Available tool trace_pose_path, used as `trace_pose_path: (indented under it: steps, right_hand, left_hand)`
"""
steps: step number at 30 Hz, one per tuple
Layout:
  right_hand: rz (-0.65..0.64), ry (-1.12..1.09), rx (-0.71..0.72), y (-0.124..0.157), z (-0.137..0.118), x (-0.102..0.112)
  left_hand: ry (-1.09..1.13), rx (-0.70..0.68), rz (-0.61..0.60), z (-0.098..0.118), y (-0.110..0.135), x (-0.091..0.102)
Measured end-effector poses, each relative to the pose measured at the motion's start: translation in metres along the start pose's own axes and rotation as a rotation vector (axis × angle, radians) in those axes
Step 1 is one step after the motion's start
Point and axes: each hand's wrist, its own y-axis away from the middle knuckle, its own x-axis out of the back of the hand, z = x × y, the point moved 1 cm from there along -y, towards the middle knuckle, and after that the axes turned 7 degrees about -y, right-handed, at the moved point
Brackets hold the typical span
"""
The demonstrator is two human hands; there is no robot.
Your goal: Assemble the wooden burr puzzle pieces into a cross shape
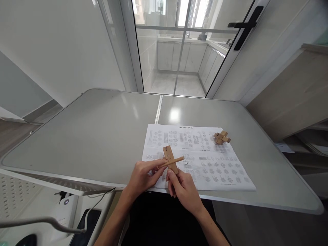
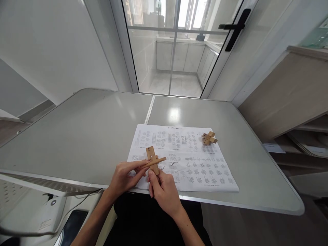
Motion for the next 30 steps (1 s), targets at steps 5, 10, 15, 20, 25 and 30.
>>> trace_pose_path:
  steps: [5, 10, 15, 20, 25, 30]
  right_hand:
    - [-0.012, -0.013, -0.015, 0.0005, 0.0002, 0.0008]
    - [-0.028, -0.032, -0.027, 0.0009, 0.0001, 0.0025]
    - [-0.046, -0.054, -0.038, 0.0, 0.0001, 0.0044]
    - [-0.053, -0.052, -0.027, -0.0012, 0.0011, 0.0046]
    - [-0.047, -0.031, -0.004, -0.0008, 0.002, 0.0037]
    - [-0.046, -0.029, 0.0, -0.0004, 0.0033, 0.0034]
  left_hand:
    - [-0.001, -0.03, 0.002, -0.0004, -0.0001, 0.0005]
    - [0.004, -0.051, -0.004, -0.001, -0.0008, 0.0001]
    - [-0.006, -0.09, -0.019, -0.0024, 0.0, -0.0004]
    - [-0.003, -0.054, -0.006, -0.001, 0.0002, -0.0008]
    - [-0.011, -0.032, 0.002, -0.001, 0.0011, -0.0018]
    - [-0.01, -0.003, -0.025, -0.0021, 0.0019, -0.002]
